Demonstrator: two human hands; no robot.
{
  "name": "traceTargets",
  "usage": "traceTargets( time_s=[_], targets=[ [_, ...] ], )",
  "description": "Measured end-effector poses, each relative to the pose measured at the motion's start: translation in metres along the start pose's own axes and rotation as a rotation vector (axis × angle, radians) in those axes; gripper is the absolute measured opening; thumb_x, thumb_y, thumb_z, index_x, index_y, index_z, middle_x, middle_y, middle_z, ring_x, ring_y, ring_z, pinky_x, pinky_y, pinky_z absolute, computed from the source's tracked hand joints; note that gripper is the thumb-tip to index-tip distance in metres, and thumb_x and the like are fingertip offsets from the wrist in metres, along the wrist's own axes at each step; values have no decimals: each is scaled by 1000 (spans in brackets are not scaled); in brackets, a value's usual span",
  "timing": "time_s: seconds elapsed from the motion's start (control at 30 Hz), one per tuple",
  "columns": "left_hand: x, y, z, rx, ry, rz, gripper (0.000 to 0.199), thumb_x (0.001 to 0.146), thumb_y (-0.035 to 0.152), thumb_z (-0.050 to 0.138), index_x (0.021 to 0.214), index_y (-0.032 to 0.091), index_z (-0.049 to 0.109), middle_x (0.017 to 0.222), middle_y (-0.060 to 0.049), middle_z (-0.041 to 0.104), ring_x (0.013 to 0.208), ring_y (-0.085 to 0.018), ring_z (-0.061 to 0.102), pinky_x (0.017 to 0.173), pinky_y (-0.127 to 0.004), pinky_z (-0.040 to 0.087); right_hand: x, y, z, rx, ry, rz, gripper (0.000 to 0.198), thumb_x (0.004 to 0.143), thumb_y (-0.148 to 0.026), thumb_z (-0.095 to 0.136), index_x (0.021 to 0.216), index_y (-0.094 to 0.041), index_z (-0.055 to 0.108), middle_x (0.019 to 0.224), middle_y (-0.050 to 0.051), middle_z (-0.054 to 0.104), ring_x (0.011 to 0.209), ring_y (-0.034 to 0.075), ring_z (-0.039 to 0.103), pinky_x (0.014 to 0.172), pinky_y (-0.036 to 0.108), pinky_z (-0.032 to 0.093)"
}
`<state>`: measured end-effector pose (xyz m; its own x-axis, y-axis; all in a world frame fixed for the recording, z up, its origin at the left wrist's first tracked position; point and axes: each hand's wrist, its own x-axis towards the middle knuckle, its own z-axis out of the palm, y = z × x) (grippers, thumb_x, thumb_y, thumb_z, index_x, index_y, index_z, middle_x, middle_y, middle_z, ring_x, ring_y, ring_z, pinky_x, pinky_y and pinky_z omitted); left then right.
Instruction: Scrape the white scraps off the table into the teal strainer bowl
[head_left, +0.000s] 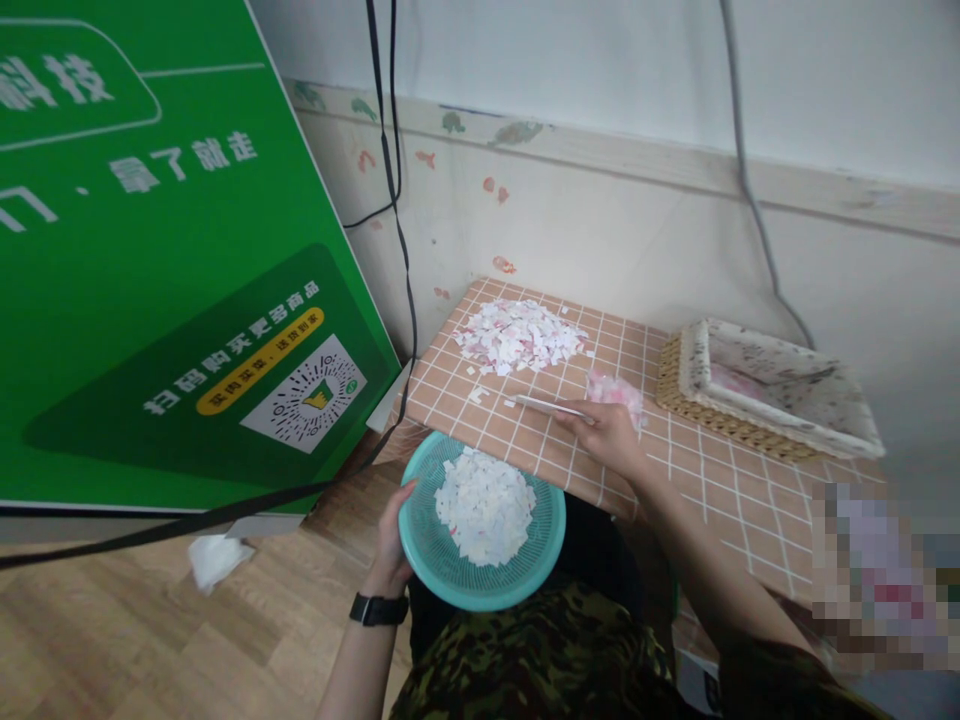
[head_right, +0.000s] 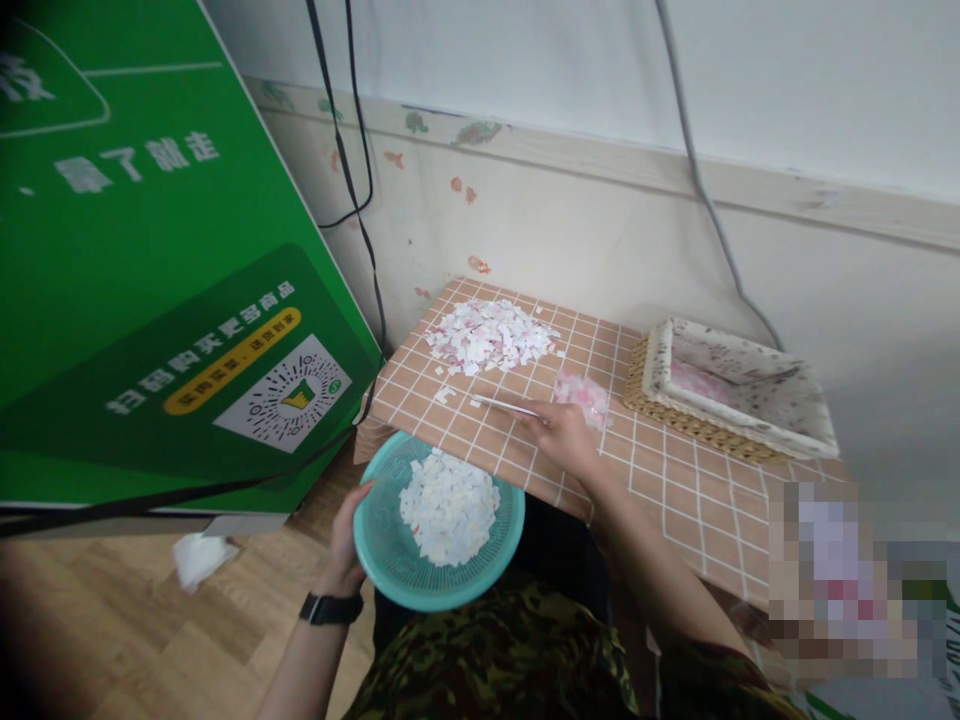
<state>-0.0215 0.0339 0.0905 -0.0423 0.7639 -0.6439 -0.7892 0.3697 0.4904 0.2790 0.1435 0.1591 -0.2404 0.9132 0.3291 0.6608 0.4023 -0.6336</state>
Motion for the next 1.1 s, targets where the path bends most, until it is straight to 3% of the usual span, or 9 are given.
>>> traceTargets(
  time_s=[0.3, 0.47, 0.67, 0.9, 1.1],
  targets=[
    [2, -2, -3, -17, -13, -15, 15, 71, 23, 64, 79, 13, 71, 73, -7, 74, 64, -21, 67, 66, -34, 53, -32, -22, -3, 83, -155, -38, 21, 86, -26, 53, 100, -26, 70, 94, 3, 72, 79, 19, 68, 68, 28, 52],
    [3, -2, -6, -15, -11, -8, 14, 71, 24, 65, 78, 13, 71, 71, -6, 73, 64, -20, 67, 69, -33, 53, -49, -50, 8, 150, -236, -191, 27, 87, -19, 52, 108, -27, 65, 99, 1, 71, 84, 16, 68, 73, 27, 53],
    [3, -2, -5, -9, -1, -18, 16, 70, 24, 65, 80, 13, 71, 72, -7, 73, 65, -22, 67, 68, -36, 53, -35, -54, 24, -16, 16, -193, 26, 85, -18, 52, 107, -23, 65, 92, 4, 72, 77, 17, 68, 70, 28, 53],
    [0, 0, 0, -24, -26, -8, 15, 71, 23, 64, 78, 12, 72, 73, -8, 74, 65, -21, 67, 68, -32, 53, -25, -55, 50, -195, -89, -384, 37, 85, -13, 45, 120, -18, 57, 106, 7, 68, 91, 20, 66, 75, 31, 52],
    [0, 0, -2, -23, -9, -22, 17, 71, 24, 64, 80, 12, 72, 74, -8, 74, 66, -21, 67, 70, -34, 53, -19, -32, 43, -279, 35, -211, 32, 85, -15, 47, 113, -18, 61, 95, 6, 71, 76, 18, 67, 68, 28, 51]
  ],
)
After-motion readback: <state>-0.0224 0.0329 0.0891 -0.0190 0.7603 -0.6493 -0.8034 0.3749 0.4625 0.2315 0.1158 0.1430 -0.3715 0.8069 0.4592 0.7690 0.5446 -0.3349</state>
